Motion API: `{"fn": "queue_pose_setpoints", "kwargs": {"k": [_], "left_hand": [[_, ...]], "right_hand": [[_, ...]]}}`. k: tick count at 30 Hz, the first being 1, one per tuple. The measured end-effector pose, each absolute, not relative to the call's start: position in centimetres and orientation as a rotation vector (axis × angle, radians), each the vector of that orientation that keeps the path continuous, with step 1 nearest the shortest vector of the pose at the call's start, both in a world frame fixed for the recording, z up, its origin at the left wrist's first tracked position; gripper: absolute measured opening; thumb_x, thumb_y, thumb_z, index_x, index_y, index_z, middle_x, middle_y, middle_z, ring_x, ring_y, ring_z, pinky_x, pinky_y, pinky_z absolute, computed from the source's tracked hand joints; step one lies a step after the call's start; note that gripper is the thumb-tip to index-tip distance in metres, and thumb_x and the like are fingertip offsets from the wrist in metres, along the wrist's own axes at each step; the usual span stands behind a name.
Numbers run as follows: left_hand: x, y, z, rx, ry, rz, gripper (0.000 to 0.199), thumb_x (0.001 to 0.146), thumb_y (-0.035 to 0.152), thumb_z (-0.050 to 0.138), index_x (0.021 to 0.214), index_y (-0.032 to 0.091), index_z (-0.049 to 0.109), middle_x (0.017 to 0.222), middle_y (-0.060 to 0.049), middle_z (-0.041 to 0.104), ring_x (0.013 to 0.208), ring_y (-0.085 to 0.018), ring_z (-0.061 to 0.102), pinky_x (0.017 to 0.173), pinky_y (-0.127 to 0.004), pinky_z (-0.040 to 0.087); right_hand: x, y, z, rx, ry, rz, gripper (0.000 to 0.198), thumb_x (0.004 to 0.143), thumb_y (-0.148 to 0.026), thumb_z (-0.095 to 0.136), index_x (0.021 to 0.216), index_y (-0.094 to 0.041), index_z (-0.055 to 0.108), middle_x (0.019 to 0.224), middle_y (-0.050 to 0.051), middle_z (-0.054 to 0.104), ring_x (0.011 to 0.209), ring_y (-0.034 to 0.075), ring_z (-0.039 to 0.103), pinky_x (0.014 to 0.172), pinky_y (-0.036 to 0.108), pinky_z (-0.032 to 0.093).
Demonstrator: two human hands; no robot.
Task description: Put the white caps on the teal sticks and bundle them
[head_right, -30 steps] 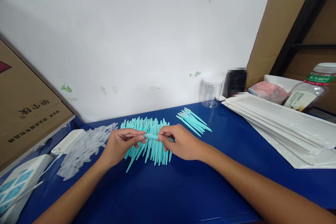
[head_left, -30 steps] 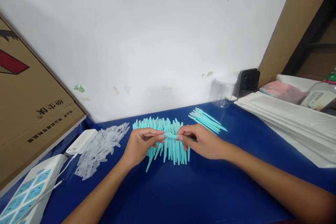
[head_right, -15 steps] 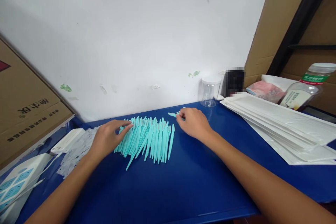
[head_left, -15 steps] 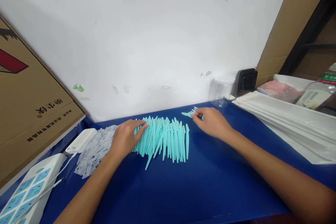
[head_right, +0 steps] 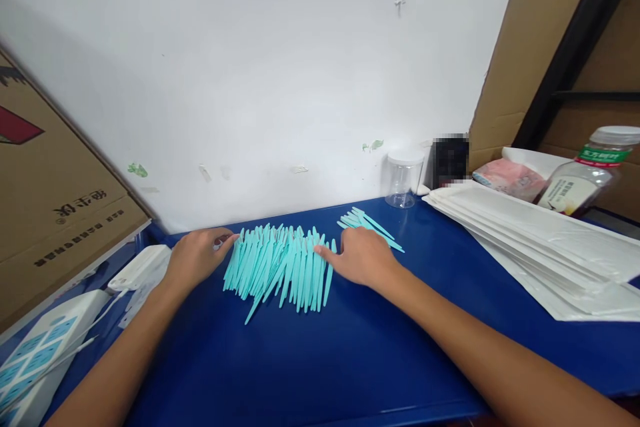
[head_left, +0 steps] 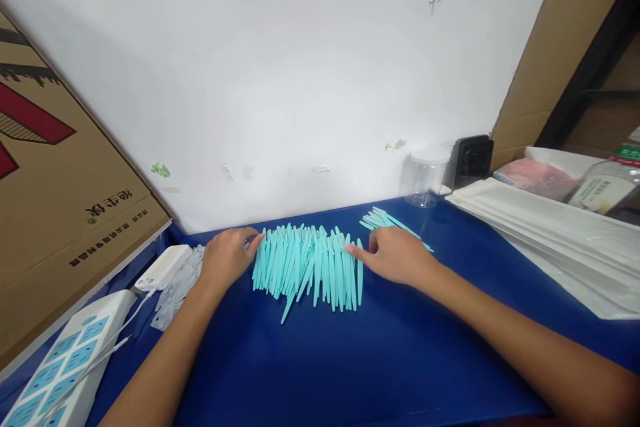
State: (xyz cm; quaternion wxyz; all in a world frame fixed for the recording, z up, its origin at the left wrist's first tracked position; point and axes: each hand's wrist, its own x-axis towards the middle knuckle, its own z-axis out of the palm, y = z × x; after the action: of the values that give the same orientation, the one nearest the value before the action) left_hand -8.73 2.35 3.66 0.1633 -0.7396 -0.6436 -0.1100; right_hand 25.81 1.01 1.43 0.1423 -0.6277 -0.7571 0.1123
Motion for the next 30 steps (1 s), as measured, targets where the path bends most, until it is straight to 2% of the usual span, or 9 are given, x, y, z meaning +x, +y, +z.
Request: {"fn": "queue_pose_setpoints", "kwargs": {"k": [3,10,19,23,30], "left_hand": [[-8.7,2.4,3.6,-2.099,-1.837,-0.315,0.038,0.097,0.048,0.046,0.102,0.024,0.076,0.094,-0.007,0.079,0.087,-0.032,0.072,0.067,-0.036,0.047],[-8.5,2.5,3.4,-2.116,-1.827,-0.316,0.038,0.098,0.047,0.045,0.1,0.025,0.076,0.093,-0.006,0.079,0.085,-0.031,0.072,0.066,-0.034,0.046],[-8.5,2.3,3.5,-2.123,-1.852,-0.338,0.039,0.098,0.049,0.045,0.101,0.026,0.077,0.092,-0.007,0.079,0.084,-0.03,0.072,0.066,-0.033,0.047],[-8.6,2.4,3.4,-2.129,-1.871,-0.34,0.04,0.097,0.05,0.046,0.101,0.026,0.077,0.092,-0.007,0.079,0.085,-0.03,0.072,0.066,-0.033,0.046],[-8.8,2.5,3.5,-2.132,-1.845,-0.366,0.038,0.097,0.049,0.046,0.1,0.026,0.077,0.089,-0.006,0.079,0.082,-0.029,0.072,0.065,-0.034,0.046]], "right_hand": [[24.2,-0.2,0.7,-1.768,-2.231,0.335,0.067,0.087,-0.082,0.042,0.068,-0.02,0.058,0.067,0.012,0.062,0.061,0.024,0.059,0.051,0.033,0.032],[22.5,-0.8,0.0,-1.707,-2.24,0.356,0.059,0.088,-0.076,0.049,0.066,-0.021,0.054,0.062,0.009,0.06,0.057,0.022,0.057,0.048,0.032,0.031],[22.5,-0.4,-0.4,-1.614,-2.202,0.611,0.044,0.09,-0.046,0.059,0.056,-0.022,0.045,0.047,0.002,0.05,0.043,0.017,0.052,0.045,0.031,0.033],[22.8,-0.2,-0.4,-1.605,-2.187,0.661,0.043,0.088,-0.041,0.06,0.054,-0.022,0.04,0.049,0.001,0.048,0.045,0.016,0.05,0.045,0.03,0.03],[23.2,-0.1,0.0,-1.601,-2.189,0.643,0.044,0.088,-0.037,0.059,0.056,-0.022,0.032,0.05,-0.001,0.04,0.046,0.013,0.039,0.048,0.03,0.025]]}}
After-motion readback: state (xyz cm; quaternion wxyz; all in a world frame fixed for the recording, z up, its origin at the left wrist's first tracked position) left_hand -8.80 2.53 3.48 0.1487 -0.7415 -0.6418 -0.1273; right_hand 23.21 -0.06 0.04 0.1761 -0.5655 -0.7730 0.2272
